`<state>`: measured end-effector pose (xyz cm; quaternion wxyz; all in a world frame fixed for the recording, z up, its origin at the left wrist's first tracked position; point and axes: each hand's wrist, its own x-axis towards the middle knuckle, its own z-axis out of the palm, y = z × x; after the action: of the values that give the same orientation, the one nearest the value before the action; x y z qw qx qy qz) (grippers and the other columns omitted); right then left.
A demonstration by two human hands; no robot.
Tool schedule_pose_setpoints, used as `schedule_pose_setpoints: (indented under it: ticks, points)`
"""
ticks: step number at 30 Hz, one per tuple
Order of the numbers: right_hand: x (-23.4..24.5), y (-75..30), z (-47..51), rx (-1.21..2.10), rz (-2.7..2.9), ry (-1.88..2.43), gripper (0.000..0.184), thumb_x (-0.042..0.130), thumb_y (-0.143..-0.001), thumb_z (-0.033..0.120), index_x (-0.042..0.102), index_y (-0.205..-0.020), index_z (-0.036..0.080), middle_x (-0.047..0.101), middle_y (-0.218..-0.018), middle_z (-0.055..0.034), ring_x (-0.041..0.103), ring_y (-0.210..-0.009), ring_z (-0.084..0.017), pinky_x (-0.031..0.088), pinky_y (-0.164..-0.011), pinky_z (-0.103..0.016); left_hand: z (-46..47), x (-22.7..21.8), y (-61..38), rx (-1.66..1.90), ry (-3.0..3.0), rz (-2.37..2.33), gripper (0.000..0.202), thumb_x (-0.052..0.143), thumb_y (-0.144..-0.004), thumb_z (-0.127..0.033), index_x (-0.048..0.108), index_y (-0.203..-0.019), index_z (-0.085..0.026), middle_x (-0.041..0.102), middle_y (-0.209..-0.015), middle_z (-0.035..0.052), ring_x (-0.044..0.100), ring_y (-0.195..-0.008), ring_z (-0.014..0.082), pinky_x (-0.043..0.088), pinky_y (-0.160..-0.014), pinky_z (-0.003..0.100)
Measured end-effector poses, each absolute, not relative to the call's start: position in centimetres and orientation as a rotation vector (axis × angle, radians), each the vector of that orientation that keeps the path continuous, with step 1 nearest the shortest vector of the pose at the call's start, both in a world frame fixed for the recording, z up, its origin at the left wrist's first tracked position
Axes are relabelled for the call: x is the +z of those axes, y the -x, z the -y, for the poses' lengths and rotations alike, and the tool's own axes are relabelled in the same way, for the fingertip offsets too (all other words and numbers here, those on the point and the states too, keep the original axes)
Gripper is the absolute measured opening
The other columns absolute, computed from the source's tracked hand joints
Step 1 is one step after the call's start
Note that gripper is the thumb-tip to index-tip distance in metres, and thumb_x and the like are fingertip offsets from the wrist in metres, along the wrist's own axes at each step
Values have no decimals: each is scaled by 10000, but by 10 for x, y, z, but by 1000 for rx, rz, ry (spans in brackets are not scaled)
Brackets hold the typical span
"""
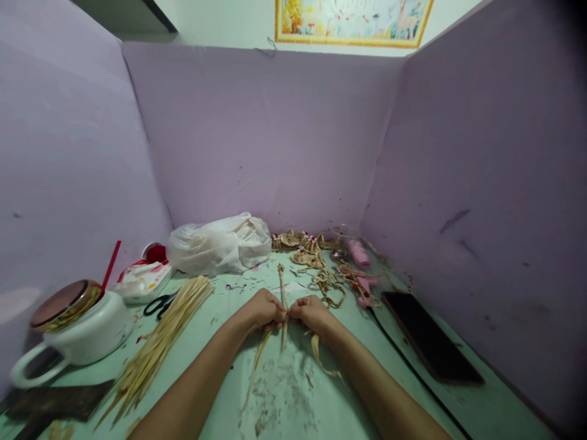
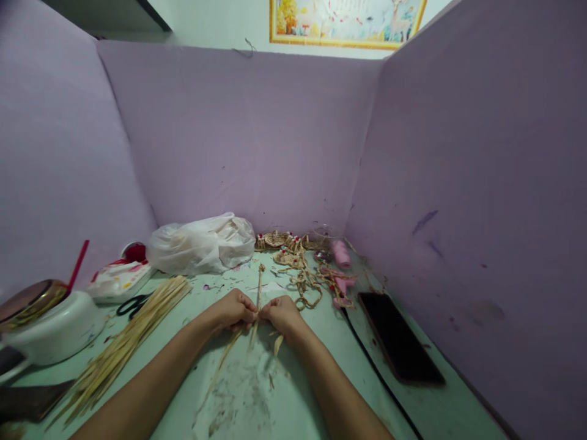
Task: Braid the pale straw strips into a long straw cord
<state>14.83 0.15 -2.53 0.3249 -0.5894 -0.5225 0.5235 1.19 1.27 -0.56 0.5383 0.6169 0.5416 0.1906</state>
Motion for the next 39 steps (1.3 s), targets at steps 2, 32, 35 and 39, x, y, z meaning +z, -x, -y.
schedule_pose_setpoints:
  ticks: [2,32,35,39]
  points:
    - [-25,-148,-1,1389,1361,1541,85,500,-529,104,487,-449,129,347,-327,65,248,-317,-35,148,-349,-195,-13,0,-10,396,-1470,-1376,45,518,-512,-137,532,-475,-114,466,-358,-20,291,-268,47,202,-329,191]
    - [-26,-153,-4,1410,1509,1422,120,471,-582,69,509,-482,124,435,-371,51,331,-361,-40,232,-393,-173,-12,-7,-21,452,-1067,-1398,98,508,-593,-122,517,-499,-95,405,-342,-25,328,-283,44,188,-310,163]
    - [-26,-152,-6,1317,1542,1482,127,473,-580,53,518,-484,123,458,-389,43,343,-374,-42,252,-405,-172,-11,-9,-21,475,-1198,-1440,82,501,-544,-125,511,-464,-110,368,-314,-35,285,-267,47,146,-309,180]
    - [-19,-157,-3,1493,1506,1457,155,463,-623,115,537,-487,120,421,-360,39,288,-324,-40,219,-363,-178,-12,-15,-20,509,-1269,-1413,81,509,-519,-146,577,-510,-103,357,-318,-46,261,-274,44,137,-316,191]
